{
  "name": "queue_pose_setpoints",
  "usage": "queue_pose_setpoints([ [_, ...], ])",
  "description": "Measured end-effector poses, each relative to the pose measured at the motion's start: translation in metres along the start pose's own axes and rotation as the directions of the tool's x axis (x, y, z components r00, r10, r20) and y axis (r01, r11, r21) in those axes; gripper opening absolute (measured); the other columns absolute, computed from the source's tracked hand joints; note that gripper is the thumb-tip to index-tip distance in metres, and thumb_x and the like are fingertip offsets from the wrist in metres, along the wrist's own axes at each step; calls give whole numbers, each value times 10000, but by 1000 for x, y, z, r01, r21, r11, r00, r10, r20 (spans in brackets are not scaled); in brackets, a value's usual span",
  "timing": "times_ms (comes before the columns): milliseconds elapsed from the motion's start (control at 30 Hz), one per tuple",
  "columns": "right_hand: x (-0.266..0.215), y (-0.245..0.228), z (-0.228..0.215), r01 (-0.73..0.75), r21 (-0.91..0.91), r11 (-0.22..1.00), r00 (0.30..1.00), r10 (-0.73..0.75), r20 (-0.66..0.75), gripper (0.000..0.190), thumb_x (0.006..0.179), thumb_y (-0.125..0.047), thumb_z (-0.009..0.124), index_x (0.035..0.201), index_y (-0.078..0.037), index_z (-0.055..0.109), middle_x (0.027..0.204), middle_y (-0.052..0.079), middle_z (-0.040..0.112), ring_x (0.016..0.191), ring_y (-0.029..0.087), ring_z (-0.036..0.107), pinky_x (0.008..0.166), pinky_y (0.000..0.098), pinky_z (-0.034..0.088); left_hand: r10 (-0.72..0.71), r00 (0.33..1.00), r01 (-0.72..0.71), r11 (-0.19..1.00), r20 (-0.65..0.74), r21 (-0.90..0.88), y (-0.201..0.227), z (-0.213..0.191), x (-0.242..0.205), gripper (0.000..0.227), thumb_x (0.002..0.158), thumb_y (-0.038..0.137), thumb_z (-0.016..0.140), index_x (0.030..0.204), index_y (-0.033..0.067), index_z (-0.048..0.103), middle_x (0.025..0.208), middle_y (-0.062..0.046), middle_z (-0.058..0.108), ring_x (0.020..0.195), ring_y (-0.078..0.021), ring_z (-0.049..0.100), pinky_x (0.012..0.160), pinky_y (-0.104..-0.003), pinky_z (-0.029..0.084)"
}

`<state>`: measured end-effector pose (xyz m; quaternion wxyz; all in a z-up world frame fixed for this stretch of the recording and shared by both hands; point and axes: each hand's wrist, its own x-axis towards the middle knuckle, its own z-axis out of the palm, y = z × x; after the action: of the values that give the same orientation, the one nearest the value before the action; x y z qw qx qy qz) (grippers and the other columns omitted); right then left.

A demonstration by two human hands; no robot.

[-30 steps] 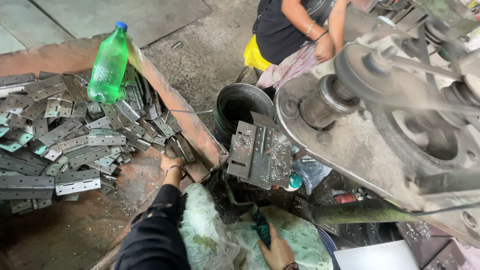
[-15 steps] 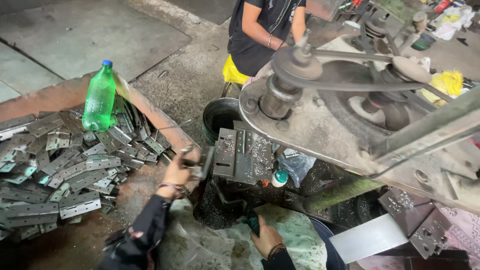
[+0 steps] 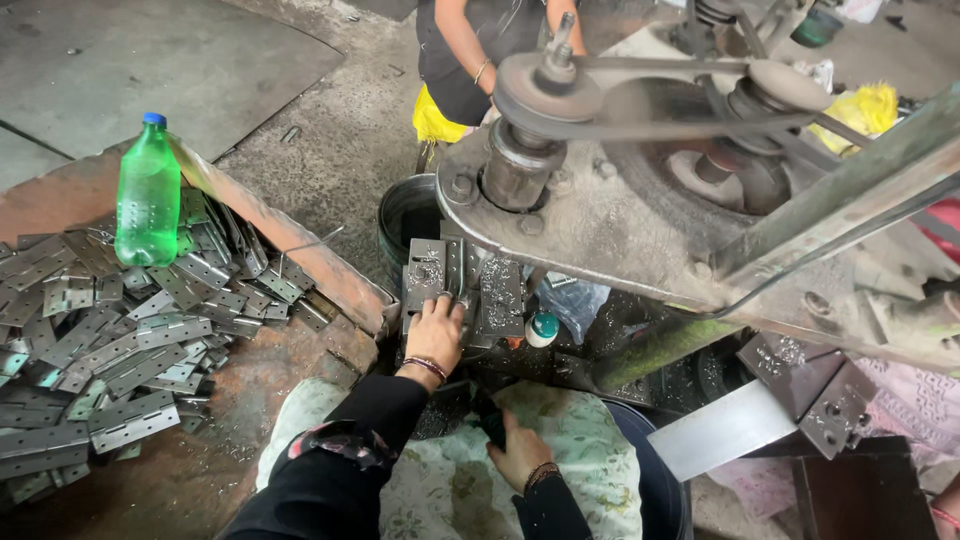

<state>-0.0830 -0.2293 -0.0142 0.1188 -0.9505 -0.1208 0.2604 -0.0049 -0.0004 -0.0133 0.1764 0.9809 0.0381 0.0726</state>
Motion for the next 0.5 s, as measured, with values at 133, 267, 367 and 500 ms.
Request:
queue_pose_setpoints([
  [133, 1, -2, -4, -32, -1, 999, 999, 32, -11, 763, 901, -377, 677, 1526, -115, 324, 1099, 246, 711, 1032, 414, 693, 883, 512, 556, -44, 993, 13, 964, 111, 265, 17, -6, 6, 571, 948, 353, 522, 1456, 93, 524, 1561, -156, 380, 1411, -366, 294, 1102, -643, 296],
  [267, -1, -5, -3, -31, -7, 999, 999, 31, -13, 773, 900, -381, 678, 1532, -114, 322, 1089, 244, 724, 1025, 411, 702, 882, 512, 557, -16, 970, -66, 943, 244, 326, 27, 7, -1, 406, 1059, 309, 445, 1368, 94, 594, 1635, -136, 333, 1510, -351, 248, 1185, -667, 207],
  [367, 1, -6, -6, -37, -18, 999, 999, 37, -9, 750, 893, -397, 690, 1509, -122, 361, 1097, 234, 725, 1031, 404, 707, 896, 505, 560, 45, 983, -84, 971, 176, 224, 28, 22, 0, 439, 997, 256, 498, 1403, 97, 554, 1560, -142, 388, 1465, -360, 284, 1156, -670, 230],
  [500, 2, -8, -8, -66, 2, 998, 997, 65, 37, 804, 889, -378, 693, 1549, -133, 304, 1133, 230, 707, 1043, 396, 710, 901, 502, 572, 114, 993, -115, 992, 24, 48, 22, 32, 5, 470, 944, 154, 553, 1411, 113, 564, 1486, -177, 466, 1342, -359, 446, 1096, -560, 366],
])
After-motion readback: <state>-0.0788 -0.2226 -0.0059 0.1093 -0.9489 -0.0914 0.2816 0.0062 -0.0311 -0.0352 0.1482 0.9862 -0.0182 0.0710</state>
